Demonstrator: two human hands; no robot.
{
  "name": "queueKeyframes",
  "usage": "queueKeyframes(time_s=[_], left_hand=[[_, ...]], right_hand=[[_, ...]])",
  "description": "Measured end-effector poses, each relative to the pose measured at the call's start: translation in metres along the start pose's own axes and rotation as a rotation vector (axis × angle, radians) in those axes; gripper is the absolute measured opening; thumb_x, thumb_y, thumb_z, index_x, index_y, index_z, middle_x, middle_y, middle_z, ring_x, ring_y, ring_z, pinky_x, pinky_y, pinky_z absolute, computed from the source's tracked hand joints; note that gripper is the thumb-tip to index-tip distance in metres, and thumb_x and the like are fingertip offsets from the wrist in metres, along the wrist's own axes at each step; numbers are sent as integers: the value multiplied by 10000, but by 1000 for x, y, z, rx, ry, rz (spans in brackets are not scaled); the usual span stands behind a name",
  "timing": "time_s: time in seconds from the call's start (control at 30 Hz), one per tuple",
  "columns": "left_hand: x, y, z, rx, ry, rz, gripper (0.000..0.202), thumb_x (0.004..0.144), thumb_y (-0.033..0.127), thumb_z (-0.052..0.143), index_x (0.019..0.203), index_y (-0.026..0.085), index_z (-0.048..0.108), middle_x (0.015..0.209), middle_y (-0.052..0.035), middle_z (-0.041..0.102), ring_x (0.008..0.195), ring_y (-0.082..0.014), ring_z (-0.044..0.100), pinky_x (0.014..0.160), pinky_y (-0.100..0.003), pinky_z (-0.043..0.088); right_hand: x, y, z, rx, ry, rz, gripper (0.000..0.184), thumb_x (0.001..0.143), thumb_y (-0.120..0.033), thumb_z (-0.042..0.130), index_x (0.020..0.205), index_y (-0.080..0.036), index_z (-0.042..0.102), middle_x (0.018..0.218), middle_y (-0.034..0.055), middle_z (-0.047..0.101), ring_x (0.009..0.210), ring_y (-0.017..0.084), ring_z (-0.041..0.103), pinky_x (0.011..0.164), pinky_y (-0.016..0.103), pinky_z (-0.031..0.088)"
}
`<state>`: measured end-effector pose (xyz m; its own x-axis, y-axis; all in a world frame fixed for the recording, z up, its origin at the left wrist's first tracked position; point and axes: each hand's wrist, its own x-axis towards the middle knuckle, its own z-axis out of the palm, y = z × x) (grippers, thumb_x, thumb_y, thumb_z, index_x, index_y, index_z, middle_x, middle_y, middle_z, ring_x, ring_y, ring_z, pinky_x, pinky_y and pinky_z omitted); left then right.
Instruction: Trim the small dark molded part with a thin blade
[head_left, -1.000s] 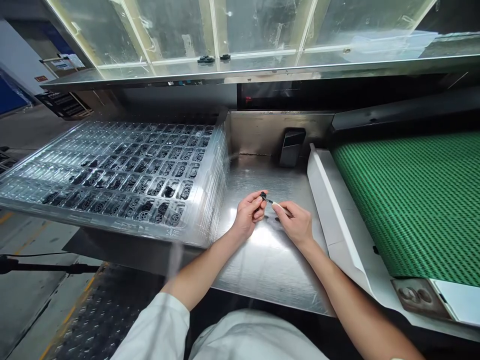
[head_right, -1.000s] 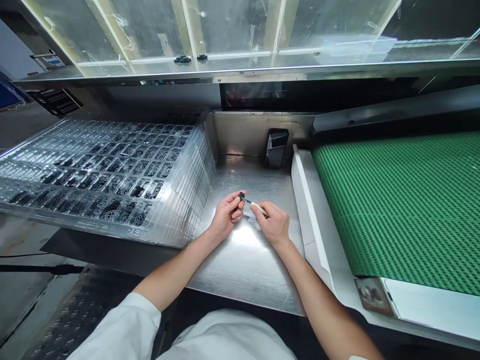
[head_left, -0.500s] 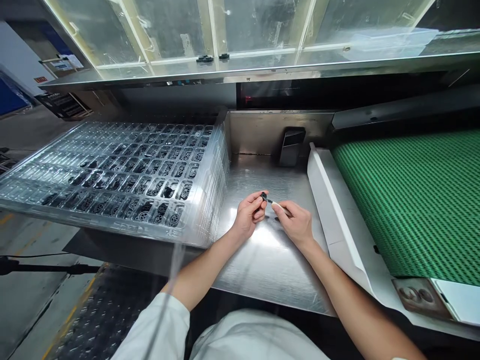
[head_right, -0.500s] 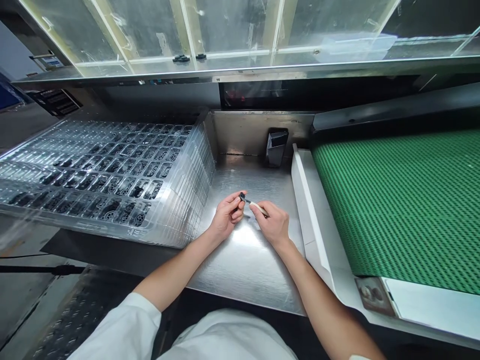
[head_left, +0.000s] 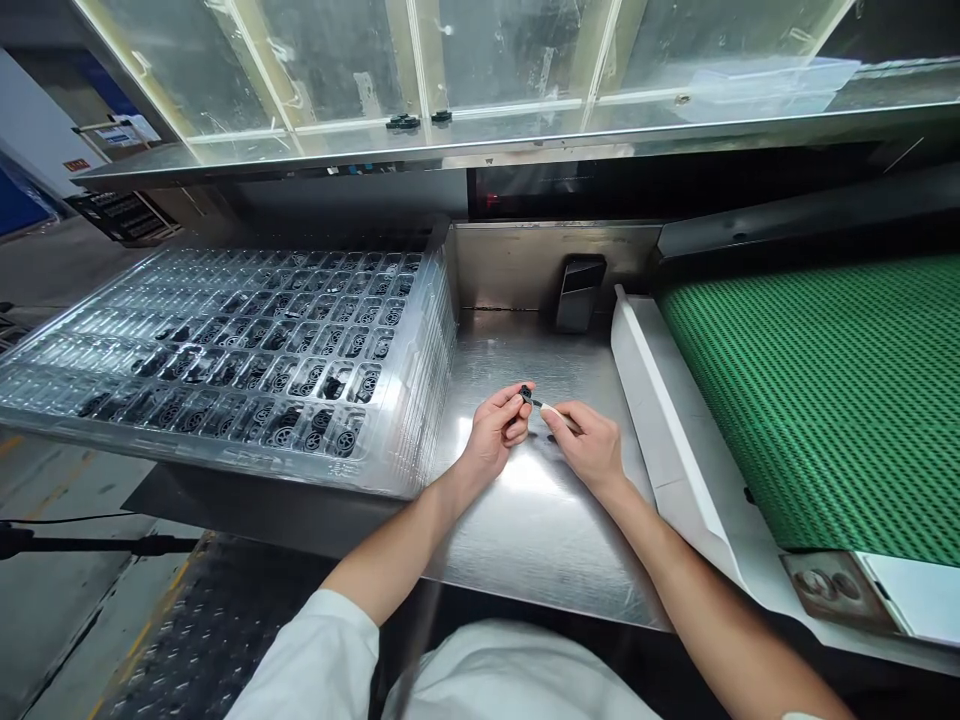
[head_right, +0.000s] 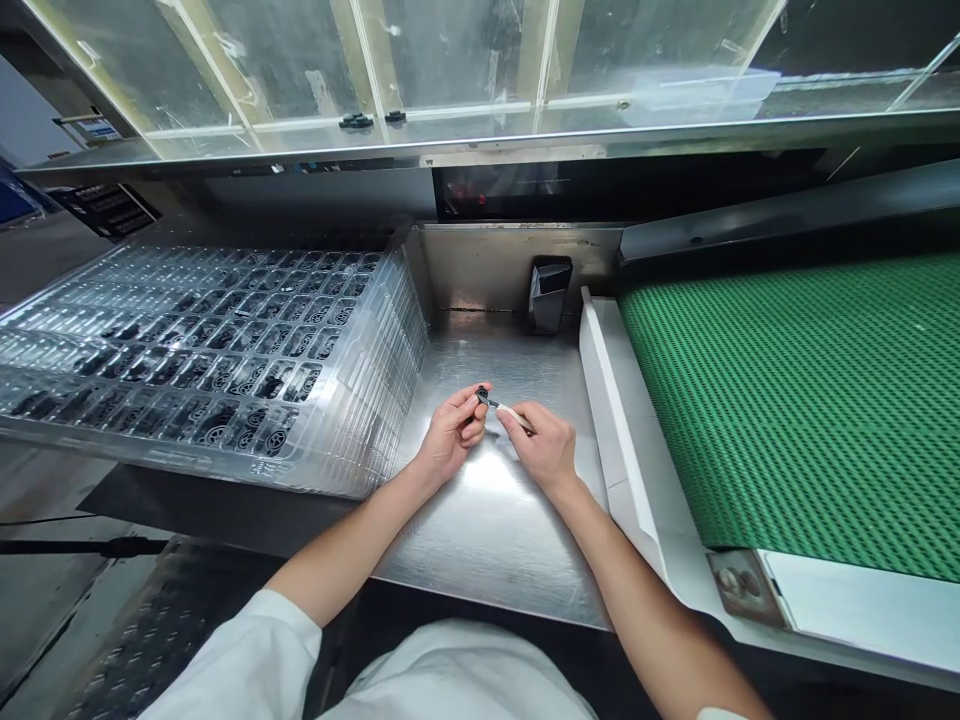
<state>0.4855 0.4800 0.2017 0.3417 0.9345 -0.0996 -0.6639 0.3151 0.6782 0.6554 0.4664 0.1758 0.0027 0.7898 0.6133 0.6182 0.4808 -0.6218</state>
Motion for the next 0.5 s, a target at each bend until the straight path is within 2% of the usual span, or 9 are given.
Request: queueKeyframes(time_s=[0.23,0.5], left_hand=[[0,0,0,3,-12,2,480,749,342,888,1141,134,706,722,34,539,458,-9,284,435,-179,125],[0,0,-1,-6,-20,-7,469,766,333,875,1152,126,706,728,29,545,458,-6,283,435,-178,131]], right_hand=[[0,0,-1,14,-5,-18,436,1086,-540,583,803,-222,679,712,2,647,602,171,571,611,313,400],[1,-1,-1,-2,-13,5,479,1083,-590,556,799,-224,681,716,12,659,605,176,580,612,321,415]])
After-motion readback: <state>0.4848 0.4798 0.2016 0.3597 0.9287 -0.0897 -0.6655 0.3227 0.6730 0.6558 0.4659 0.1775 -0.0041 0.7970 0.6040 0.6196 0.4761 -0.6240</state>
